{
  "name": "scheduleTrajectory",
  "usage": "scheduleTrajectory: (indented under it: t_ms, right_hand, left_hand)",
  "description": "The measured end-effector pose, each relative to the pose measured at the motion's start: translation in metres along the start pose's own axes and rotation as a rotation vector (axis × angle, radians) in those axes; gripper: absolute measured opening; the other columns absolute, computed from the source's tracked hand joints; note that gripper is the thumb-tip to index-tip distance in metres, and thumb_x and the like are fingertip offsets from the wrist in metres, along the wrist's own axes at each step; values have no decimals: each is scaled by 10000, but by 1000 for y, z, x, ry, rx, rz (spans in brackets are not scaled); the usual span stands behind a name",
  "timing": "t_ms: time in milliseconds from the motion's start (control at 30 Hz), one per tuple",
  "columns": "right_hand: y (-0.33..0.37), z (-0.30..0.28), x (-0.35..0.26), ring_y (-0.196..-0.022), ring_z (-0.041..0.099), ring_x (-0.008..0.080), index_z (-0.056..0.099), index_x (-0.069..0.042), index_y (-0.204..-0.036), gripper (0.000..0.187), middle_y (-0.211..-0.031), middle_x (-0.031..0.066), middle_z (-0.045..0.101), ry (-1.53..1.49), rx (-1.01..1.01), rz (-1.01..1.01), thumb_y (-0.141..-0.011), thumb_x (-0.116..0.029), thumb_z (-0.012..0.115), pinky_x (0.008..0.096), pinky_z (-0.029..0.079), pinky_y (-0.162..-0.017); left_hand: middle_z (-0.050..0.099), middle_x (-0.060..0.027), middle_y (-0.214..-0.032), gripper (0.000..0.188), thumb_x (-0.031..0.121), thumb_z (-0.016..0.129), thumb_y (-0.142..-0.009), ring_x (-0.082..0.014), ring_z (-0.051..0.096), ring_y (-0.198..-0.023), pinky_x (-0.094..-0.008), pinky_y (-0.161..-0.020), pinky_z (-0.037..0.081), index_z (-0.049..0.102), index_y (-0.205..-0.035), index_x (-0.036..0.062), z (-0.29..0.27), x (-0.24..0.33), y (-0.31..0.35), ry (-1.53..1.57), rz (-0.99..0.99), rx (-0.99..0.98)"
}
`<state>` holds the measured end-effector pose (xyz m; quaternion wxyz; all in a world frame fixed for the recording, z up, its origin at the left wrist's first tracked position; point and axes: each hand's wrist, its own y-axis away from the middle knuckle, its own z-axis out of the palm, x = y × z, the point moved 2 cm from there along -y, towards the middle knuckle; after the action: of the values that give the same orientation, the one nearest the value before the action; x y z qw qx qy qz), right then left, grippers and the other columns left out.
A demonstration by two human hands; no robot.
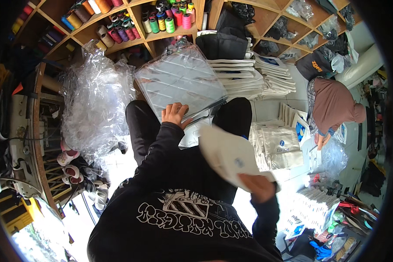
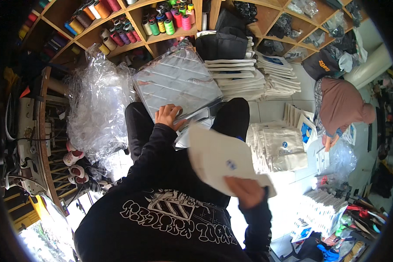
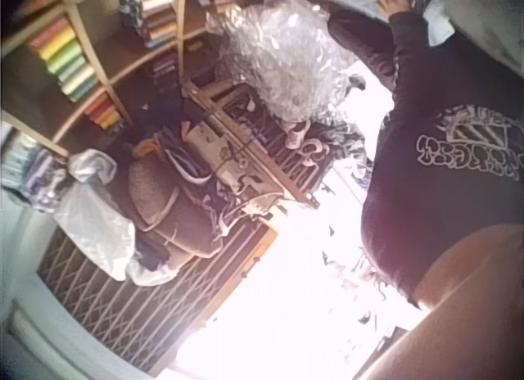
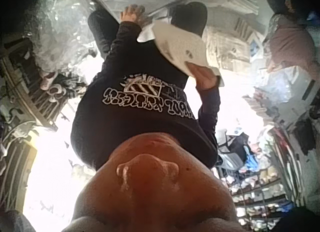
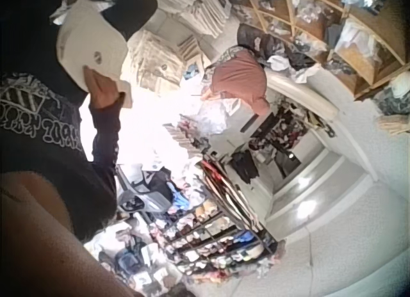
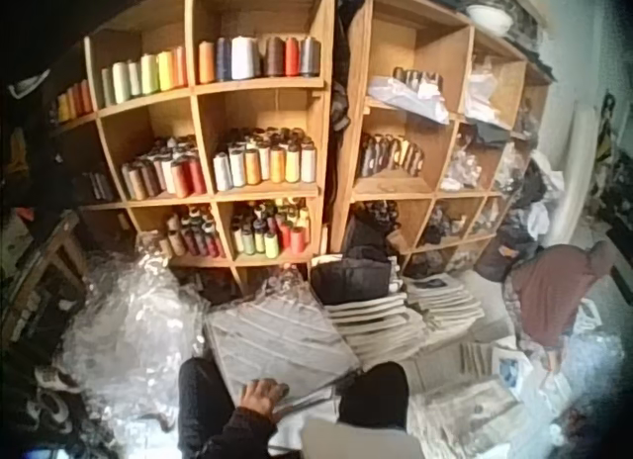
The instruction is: Packing printed tote bags into plastic sleeves.
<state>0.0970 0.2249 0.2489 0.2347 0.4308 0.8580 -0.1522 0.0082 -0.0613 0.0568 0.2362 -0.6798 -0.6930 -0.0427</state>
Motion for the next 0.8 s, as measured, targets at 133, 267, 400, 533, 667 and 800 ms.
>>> scheduleTrajectory:
  t_ms: [133,267,400,533,667,800]
  right_hand:
    - [8,64,-9,-798,589,266,542,-118,-1126,449,-916,90,616,-73,-419,-81,-690,-10,528,359,476,-729]
    - [-2,70,-14,-764,574,269,539,-121,-1109,395,-902,78,606,-125,-474,-68,-715,-100,557,360,481,-695]
    - [-12,78,-13,-775,570,279,542,-114,-1089,365,-916,85,584,-87,-647,-147,-726,-143,569,363,484,-691]
    - [-20,91,-4,-792,567,301,545,-101,-1076,347,-942,121,563,-121,-626,-301,-758,-233,590,364,493,-649]
    - [-43,87,4,-761,577,254,547,-79,-1067,367,-925,129,568,-315,-580,-318,-788,-313,593,329,495,-615]
    - [-70,126,52,-693,581,120,540,-34,-1043,338,-846,68,594,-1051,-663,451,-813,-275,600,254,488,-606]
  left_hand:
    - [544,28,-948,311,323,722,-631,-217,483,-933,-394,-772,390,629,-901,198,12,-10,-5,33,-35,-43]
    - [598,-10,-882,180,280,705,-674,-228,537,-870,-382,-749,424,664,-800,158,6,-7,-14,164,-74,-80]
    - [619,-49,-829,123,210,667,-721,-237,590,-780,-347,-685,468,662,-812,128,18,-27,-18,296,-73,-15]
    - [625,-72,-802,123,193,598,-775,-249,605,-733,-335,-656,470,641,-837,96,18,-36,-29,461,-191,7]
    - [640,-104,-752,148,159,548,-817,-226,637,-692,-304,-637,492,611,-870,35,10,-47,-34,572,-178,53]
    - [648,-101,-755,131,124,538,-824,-193,649,-705,-276,-638,499,603,-887,29,0,-46,-41,646,-216,16]
